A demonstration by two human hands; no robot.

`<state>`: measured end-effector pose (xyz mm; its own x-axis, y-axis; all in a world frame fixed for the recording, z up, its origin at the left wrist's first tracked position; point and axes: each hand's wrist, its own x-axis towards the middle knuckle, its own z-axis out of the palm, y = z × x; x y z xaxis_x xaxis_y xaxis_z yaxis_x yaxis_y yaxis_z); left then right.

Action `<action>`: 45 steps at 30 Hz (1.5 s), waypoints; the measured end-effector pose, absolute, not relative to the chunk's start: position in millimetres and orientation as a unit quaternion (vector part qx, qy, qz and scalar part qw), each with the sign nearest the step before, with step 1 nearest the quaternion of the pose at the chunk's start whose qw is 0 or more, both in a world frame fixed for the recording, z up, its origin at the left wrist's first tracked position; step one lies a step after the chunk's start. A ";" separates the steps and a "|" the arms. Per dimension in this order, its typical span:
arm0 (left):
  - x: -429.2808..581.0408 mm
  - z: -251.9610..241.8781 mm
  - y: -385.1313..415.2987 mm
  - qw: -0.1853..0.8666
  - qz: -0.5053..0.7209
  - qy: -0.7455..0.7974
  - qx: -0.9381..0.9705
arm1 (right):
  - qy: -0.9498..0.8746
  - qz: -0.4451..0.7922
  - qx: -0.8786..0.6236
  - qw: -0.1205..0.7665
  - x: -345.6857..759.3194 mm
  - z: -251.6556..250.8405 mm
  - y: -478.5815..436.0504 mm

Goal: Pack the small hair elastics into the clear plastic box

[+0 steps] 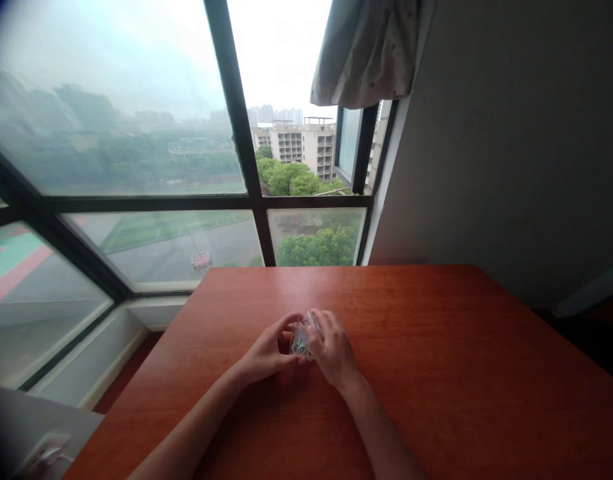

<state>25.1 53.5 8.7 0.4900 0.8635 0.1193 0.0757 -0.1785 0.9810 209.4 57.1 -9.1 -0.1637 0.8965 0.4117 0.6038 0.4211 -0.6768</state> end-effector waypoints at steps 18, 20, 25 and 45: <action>-91.6 56.6 67.7 0.436 0.371 0.554 0.604 | -0.726 0.131 -0.553 0.387 216.2 -24.5 65.4; -98.3 51.4 69.7 0.400 0.369 0.563 0.621 | -0.726 0.129 -0.553 0.387 216.3 -23.9 64.9; -94.4 40.5 73.0 0.294 0.324 0.565 0.700 | -0.728 0.131 -0.551 0.385 217.4 -24.3 64.8; -75.9 47.3 75.3 0.360 0.448 0.567 0.590 | -0.653 0.234 -0.566 0.445 217.2 -19.1 65.7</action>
